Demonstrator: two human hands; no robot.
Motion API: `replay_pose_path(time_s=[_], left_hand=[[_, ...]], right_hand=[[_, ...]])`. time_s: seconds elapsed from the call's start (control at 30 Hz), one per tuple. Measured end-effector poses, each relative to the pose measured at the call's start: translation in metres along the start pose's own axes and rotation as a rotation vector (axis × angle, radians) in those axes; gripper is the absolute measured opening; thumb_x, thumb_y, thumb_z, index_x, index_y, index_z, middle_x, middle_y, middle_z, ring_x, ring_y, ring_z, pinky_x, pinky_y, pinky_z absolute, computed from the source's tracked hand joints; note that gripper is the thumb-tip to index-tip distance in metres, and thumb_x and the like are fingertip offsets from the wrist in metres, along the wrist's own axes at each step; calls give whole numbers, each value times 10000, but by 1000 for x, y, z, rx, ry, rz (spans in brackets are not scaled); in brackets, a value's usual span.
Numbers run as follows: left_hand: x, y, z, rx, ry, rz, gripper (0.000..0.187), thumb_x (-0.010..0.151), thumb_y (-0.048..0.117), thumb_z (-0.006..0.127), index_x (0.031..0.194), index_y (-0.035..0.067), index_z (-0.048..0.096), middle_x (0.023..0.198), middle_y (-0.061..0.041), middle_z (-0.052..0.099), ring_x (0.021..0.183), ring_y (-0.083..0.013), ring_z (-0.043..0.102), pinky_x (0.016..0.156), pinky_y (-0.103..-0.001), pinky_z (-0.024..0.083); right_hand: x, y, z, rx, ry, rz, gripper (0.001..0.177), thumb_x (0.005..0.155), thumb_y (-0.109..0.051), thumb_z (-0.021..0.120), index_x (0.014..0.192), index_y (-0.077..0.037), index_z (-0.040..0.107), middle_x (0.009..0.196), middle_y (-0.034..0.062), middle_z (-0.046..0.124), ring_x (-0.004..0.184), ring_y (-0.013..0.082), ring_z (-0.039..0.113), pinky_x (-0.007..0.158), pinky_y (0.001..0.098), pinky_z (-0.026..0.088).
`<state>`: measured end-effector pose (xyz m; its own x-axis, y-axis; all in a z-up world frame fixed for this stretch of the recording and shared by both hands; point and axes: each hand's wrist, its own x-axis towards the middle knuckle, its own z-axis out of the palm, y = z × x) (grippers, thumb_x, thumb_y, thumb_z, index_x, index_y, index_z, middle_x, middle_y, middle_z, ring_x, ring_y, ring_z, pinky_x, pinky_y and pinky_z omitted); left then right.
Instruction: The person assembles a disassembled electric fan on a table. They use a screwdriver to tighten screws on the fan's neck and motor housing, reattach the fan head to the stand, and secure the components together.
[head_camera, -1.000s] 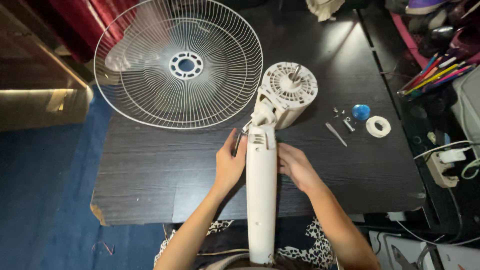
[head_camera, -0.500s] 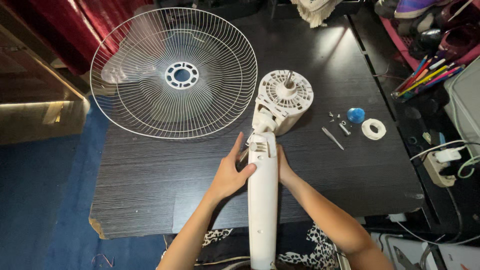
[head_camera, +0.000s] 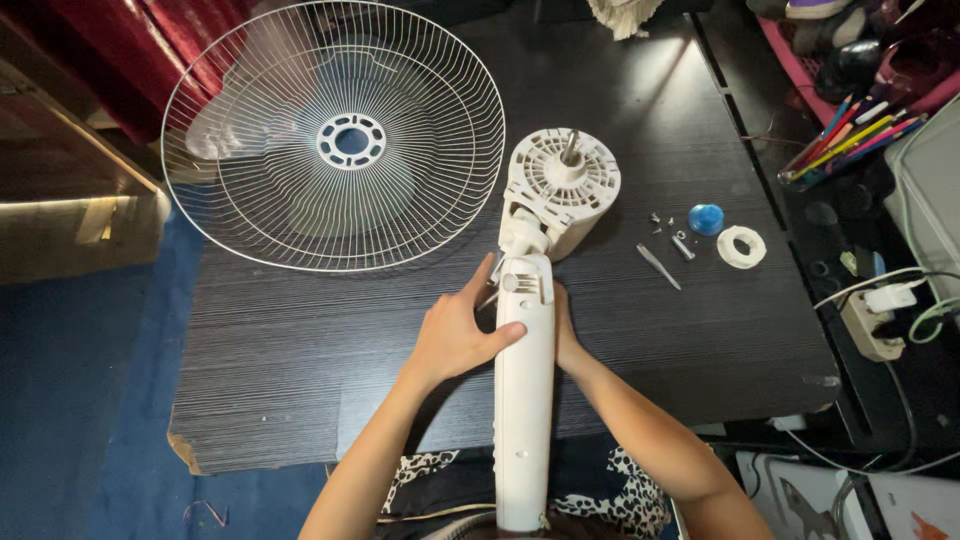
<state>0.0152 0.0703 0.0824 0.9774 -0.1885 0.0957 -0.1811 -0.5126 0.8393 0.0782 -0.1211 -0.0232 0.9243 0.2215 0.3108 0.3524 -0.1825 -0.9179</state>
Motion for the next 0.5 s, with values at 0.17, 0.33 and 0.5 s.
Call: replay_pose_path(time_s=[0.17, 0.33, 0.5], left_hand=[[9, -18, 3, -63, -4, 63, 1005, 755, 545, 712, 1560, 32, 395, 1240, -274, 693, 1196, -407, 668, 1042, -434, 504], [20, -44, 15, -224, -41, 246, 946, 845, 633, 651, 1512, -12, 468, 1272, -269, 701, 1232, -414, 668, 1074, -442, 498], [27, -55, 19, -192, -92, 255, 918, 839, 639, 631, 1470, -16, 516, 1226, -261, 722, 1185, -409, 697, 1058, -425, 524]], right_hand=[[3, -25, -9, -193, -36, 19, 148, 864, -109, 664, 941, 15, 686, 846, 137, 765, 796, 200, 765, 686, 336, 586], [2, -43, -20, -331, -98, 69, 132, 890, -99, 638, 920, 16, 696, 849, 156, 773, 782, 254, 781, 698, 355, 601], [6, -44, -30, -301, -221, 114, 182, 888, -69, 670, 1040, 29, 689, 919, 172, 772, 834, 258, 763, 721, 377, 598]])
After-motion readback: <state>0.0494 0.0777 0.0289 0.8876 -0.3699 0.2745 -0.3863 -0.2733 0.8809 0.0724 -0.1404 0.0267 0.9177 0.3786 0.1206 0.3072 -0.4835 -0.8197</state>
